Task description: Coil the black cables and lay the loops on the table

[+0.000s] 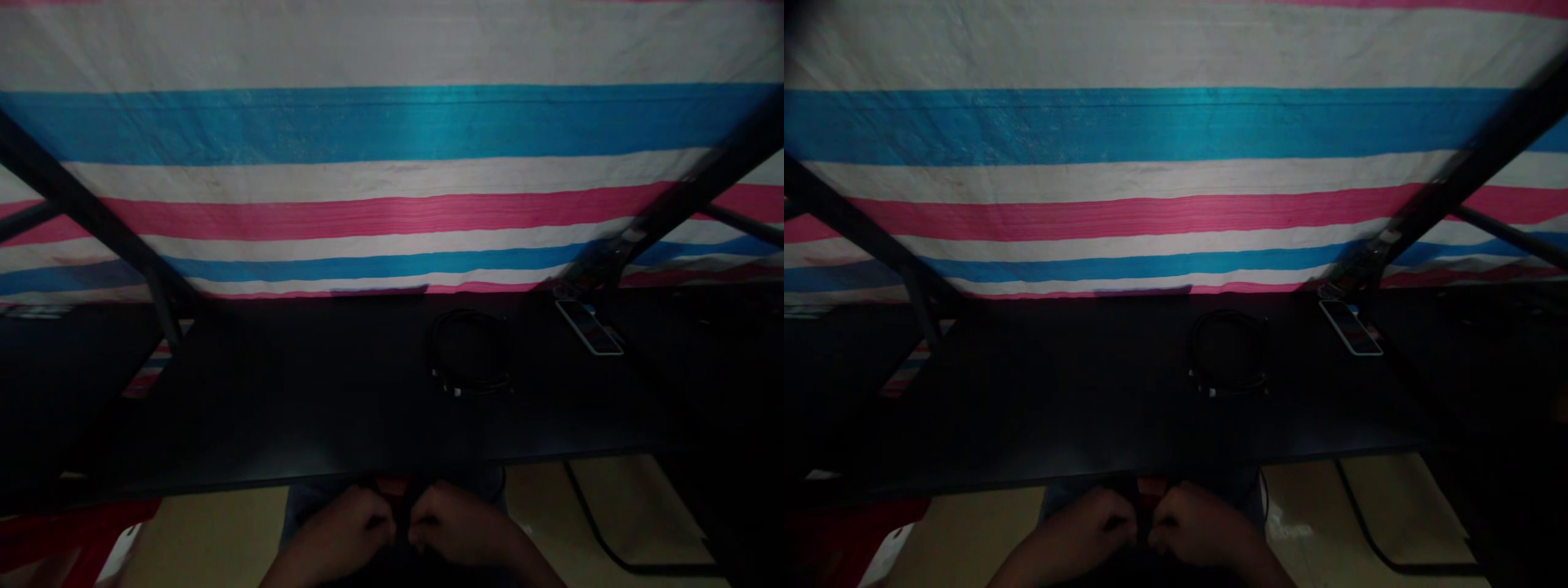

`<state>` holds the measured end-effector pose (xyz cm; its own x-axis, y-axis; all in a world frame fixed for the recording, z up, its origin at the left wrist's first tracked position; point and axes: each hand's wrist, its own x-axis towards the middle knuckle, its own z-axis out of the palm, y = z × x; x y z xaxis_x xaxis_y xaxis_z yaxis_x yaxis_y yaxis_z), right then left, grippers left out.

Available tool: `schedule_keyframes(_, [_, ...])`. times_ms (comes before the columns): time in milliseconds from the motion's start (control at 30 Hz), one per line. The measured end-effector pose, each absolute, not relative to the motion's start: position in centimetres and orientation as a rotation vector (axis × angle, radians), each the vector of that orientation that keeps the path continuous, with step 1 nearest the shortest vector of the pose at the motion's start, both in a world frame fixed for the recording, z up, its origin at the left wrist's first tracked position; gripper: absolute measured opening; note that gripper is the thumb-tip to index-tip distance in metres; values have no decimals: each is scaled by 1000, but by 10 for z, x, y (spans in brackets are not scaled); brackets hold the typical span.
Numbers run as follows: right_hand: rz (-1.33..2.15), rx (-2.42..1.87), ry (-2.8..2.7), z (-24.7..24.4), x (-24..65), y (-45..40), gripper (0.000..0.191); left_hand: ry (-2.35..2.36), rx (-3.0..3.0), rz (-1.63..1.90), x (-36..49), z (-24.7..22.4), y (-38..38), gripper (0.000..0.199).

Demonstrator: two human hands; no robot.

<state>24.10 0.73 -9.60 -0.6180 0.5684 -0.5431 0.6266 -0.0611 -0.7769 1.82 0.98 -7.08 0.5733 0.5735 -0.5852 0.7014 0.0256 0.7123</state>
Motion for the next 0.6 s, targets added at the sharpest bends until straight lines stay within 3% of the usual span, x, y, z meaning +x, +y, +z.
schedule_keyframes(167, [-1679, 1502, 2087, -98, 266, 13, 23, 1245, 1661, -226, -11, -87, 11, 43])
schedule_keyframes(433, [-1766, 1439, 2000, -126, 238, -15, 23, 1186, 1690, -355, 27, -87, -6, 31])
schedule_keyframes(600, [-1750, 1441, 1993, -119, 261, 1, 24, 1130, 1654, -321, 10, -81, 3, 35])
